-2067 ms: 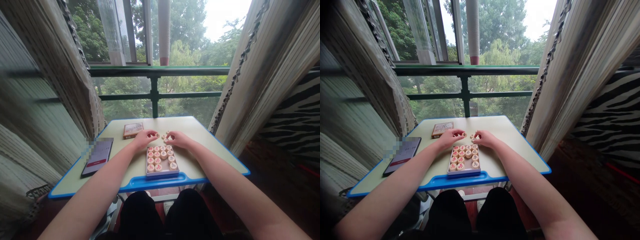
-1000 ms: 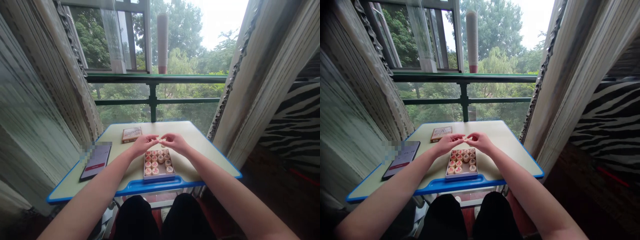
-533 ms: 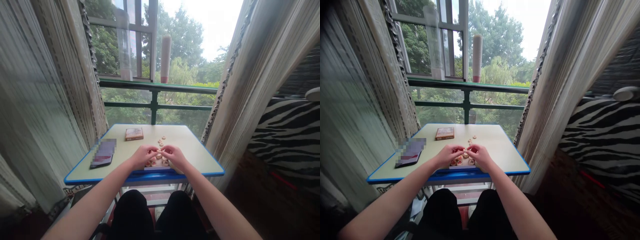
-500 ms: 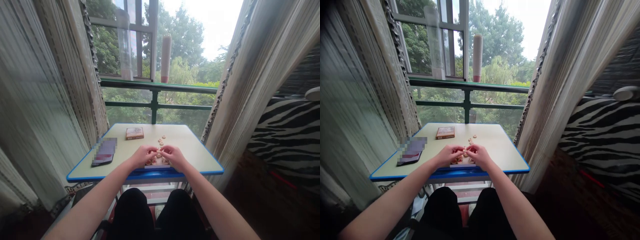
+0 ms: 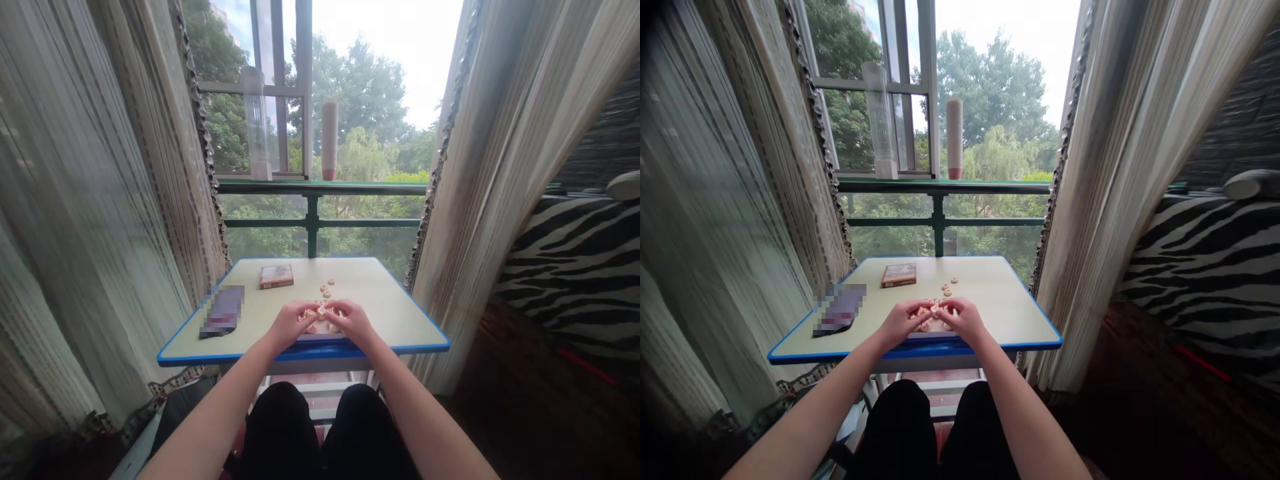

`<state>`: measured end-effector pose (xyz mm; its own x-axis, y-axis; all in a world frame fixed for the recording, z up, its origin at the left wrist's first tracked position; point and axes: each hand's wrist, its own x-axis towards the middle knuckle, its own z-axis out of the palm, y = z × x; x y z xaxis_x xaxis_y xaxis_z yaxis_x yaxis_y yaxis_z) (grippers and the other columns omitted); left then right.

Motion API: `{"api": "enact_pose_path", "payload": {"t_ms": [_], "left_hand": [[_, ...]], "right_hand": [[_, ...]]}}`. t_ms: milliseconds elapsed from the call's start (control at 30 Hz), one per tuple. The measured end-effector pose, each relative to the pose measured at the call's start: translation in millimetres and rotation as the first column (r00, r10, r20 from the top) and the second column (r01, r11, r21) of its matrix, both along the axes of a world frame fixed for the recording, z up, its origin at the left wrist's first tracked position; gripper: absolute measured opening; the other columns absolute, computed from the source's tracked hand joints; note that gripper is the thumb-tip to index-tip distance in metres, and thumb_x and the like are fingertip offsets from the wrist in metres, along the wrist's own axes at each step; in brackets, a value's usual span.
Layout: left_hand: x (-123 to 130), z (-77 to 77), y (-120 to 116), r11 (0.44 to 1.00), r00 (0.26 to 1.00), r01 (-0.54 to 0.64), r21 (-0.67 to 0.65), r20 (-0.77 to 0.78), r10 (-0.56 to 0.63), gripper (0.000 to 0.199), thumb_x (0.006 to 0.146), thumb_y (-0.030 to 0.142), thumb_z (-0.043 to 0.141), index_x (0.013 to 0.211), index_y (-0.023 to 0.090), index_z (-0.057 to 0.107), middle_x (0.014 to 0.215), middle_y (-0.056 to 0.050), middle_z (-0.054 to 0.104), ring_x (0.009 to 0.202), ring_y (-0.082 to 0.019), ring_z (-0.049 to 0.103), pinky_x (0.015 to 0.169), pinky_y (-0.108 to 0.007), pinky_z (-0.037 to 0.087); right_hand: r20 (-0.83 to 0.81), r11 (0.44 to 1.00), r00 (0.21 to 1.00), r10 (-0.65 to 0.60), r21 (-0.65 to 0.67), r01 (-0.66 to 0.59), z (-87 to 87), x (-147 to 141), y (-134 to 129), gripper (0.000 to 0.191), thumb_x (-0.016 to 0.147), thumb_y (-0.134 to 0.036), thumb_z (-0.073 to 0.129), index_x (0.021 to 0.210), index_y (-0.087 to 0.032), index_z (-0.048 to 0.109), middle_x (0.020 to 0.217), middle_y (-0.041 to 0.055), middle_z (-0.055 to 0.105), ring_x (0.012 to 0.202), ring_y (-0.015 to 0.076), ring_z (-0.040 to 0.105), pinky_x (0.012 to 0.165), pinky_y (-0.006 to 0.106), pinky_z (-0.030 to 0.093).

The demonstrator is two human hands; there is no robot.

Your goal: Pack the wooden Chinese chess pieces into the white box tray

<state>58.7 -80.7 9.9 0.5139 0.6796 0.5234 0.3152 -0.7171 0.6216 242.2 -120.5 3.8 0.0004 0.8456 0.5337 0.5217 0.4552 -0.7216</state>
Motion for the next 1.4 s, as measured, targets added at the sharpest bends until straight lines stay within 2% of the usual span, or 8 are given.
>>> {"api": "enact_pose_path", "payload": {"t_ms": [167, 300, 467, 733, 1000, 1133, 1400], "left_hand": [[5, -5.8, 7, 0.998, 1.000, -0.019, 0.066, 0.009, 0.018, 0.025, 0.077, 0.034, 0.059, 0.096, 0.021, 0.068, 0.093, -0.004, 0.069, 0.088, -0.018, 0.061, 0.079, -0.028, 0.048], [4, -8.5, 14, 0.989, 1.000, -0.002, 0.147, -0.014, 0.004, 0.032, 0.075, 0.037, 0.063, 0.102, 0.020, 0.067, 0.099, -0.007, 0.068, 0.095, -0.021, 0.059, 0.087, -0.033, 0.045], [3, -6.5, 15, 0.988, 0.997, 0.032, 0.152, -0.075, -0.020, 0.027, 0.078, 0.036, 0.059, 0.099, 0.021, 0.068, 0.096, -0.006, 0.069, 0.092, -0.020, 0.058, 0.085, -0.034, 0.046], [2, -4.0, 16, 0.996, 0.998, 0.020, 0.085, -0.061, -0.014, 0.028, 0.077, 0.037, 0.061, 0.098, 0.020, 0.069, 0.095, -0.007, 0.069, 0.091, -0.020, 0.059, 0.084, -0.032, 0.046], [1, -6.4, 17, 0.991, 0.997, 0.045, 0.129, -0.068, -0.036, 0.029, 0.077, 0.036, 0.061, 0.098, 0.019, 0.070, 0.094, -0.008, 0.069, 0.088, -0.021, 0.058, 0.083, -0.033, 0.045], [-4, -9.0, 19, 0.986, 0.997, 0.038, 0.164, -0.073, -0.026, 0.027, 0.079, 0.031, 0.056, 0.100, 0.020, 0.069, 0.097, -0.007, 0.068, 0.093, -0.021, 0.055, 0.086, -0.037, 0.042], [-5, -9.7, 22, 0.983, 0.982, 0.063, 0.174, -0.185, -0.030, 0.028, 0.083, 0.032, 0.047, 0.083, 0.022, 0.073, 0.096, -0.005, 0.066, 0.092, -0.021, 0.051, 0.087, -0.037, 0.040]], "right_hand": [[-0.003, 1.000, 1.000, -0.008, -0.011, 0.008, -3.7, 1, 2, 0.026, 0.074, -0.038, 0.061, 0.086, -0.016, 0.069, 0.063, 0.0007, 0.060, 0.057, 0.0110, 0.048, 0.054, 0.023, 0.040], [0.040, 0.999, 0.998, -0.049, 0.002, 0.049, -4.8, 0, 3, 0.023, 0.073, -0.035, 0.061, 0.086, -0.017, 0.068, 0.059, -0.0009, 0.056, 0.055, 0.0103, 0.048, 0.054, 0.022, 0.040], [0.078, 0.998, 0.996, -0.052, -0.039, 0.055, -4.3, -1, 3, 0.023, 0.074, -0.035, 0.061, 0.086, -0.017, 0.068, 0.057, -0.0017, 0.053, 0.055, 0.0106, 0.047, 0.054, 0.022, 0.040], [0.107, 0.997, 0.993, -0.058, -0.051, 0.064, -4.6, 0, 3, 0.027, 0.071, -0.035, 0.064, 0.089, -0.017, 0.067, 0.062, -0.0013, 0.054, 0.060, 0.0112, 0.049, 0.059, 0.023, 0.041], [0.127, 0.996, 0.990, -0.067, -0.050, 0.074, -3.5, -1, 3, 0.023, 0.070, -0.032, 0.064, 0.088, -0.017, 0.065, 0.065, -0.0011, 0.054, 0.063, 0.0119, 0.050, 0.062, 0.024, 0.041], [0.216, 0.994, 0.973, -0.076, -0.059, 0.091, -2.8, -3, 4, 0.014, 0.068, -0.026, 0.065, 0.081, -0.018, 0.065, 0.064, -0.0016, 0.053, 0.066, 0.0128, 0.050, 0.066, 0.026, 0.041], [0.341, 0.994, 0.936, -0.084, -0.038, 0.103, -3.9, -6, 4, 0.012, 0.070, -0.027, 0.066, 0.078, -0.019, 0.065, 0.072, 0.0013, 0.053, 0.079, 0.0171, 0.051, 0.075, 0.030, 0.041]]}}
